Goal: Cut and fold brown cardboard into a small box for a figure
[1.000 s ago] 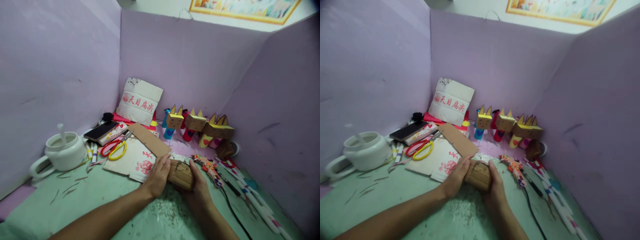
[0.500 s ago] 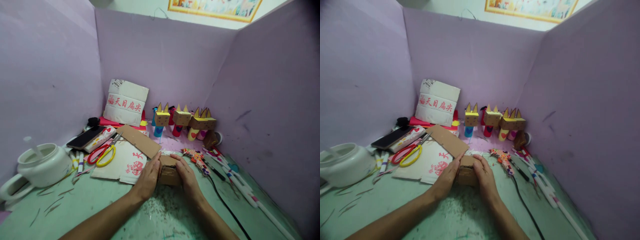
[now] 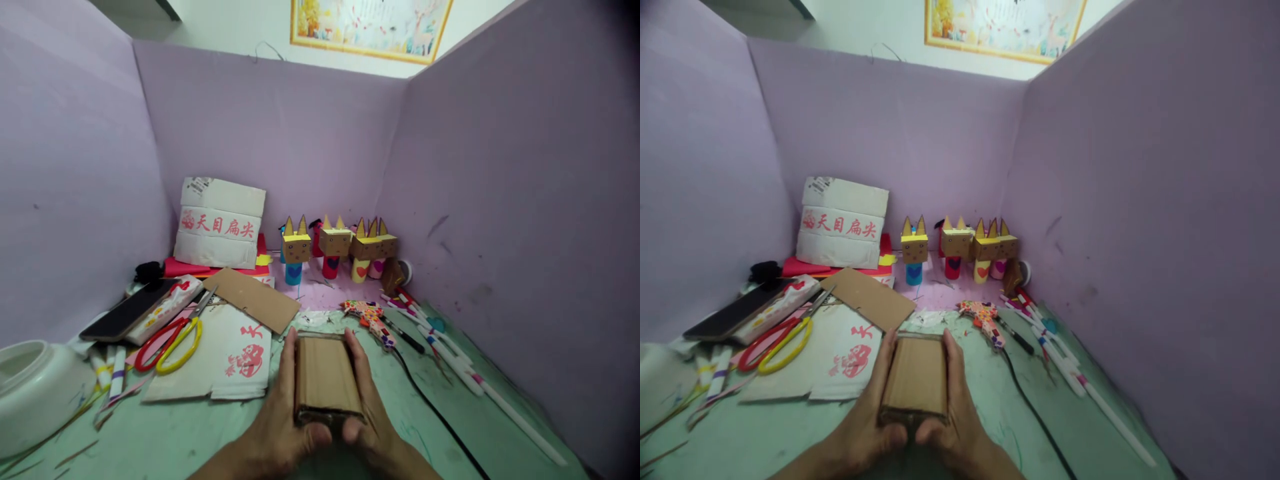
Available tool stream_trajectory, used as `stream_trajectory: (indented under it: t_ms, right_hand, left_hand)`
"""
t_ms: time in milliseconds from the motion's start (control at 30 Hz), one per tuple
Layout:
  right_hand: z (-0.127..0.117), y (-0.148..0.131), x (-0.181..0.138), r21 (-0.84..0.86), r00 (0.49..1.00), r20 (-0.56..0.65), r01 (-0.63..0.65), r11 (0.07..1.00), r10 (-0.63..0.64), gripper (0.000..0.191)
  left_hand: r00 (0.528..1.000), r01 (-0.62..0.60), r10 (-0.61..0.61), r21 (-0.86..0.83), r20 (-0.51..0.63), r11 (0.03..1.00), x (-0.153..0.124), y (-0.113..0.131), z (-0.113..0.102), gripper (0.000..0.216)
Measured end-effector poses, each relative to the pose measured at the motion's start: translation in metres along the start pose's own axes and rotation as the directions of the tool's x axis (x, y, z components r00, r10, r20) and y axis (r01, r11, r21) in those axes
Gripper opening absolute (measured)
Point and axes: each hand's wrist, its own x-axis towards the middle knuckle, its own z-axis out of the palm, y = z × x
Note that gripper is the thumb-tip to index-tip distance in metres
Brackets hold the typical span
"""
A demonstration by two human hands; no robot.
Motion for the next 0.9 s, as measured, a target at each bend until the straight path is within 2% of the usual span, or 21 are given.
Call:
stream_trajectory:
  t_ms: [67,233,333,467,600,733,900]
  right_hand:
    - [0.003,-0.002,0.000,0.048,1.000,0.011,0.003,0.999,-0.004,0.129]
    - [0.007,-0.010,-0.001,0.162,0.999,0.046,-0.036,0.986,0.029,0.135]
    - [0.007,-0.014,0.001,0.170,0.999,0.029,-0.037,0.985,0.033,0.131]
    - [0.007,-0.017,0.002,0.170,1.000,-0.004,0.005,0.986,-0.005,0.113]
    - [0.008,-0.018,0.000,0.210,0.999,0.035,0.017,0.978,-0.025,0.121]
    - [0.008,-0.014,-0.001,0.114,0.999,0.009,0.036,0.993,-0.037,0.130]
    - [0.008,-0.011,-0.001,-0.012,0.991,-0.038,0.126,0.992,-0.127,0.119]
  left_hand:
    - [0.999,0.021,-0.020,0.024,-0.035,1.000,0.002,0.001,0.001,0.121]
    - [0.997,-0.005,0.006,0.014,-0.071,1.000,0.004,0.005,0.002,0.110]
    - [0.996,-0.012,0.008,-0.055,-0.084,0.998,0.005,0.007,0.003,0.107]
    - [0.998,-0.023,0.015,-0.126,-0.067,0.992,0.007,0.008,0.003,0.105]
    - [0.998,-0.049,0.046,-0.060,-0.051,0.997,0.007,0.011,0.000,0.110]
    - [0.999,-0.027,0.025,-0.070,-0.031,0.997,0.007,0.013,-0.001,0.113]
    - [0.999,-0.032,0.030,-0.082,-0.024,0.996,0.009,0.013,0.000,0.108]
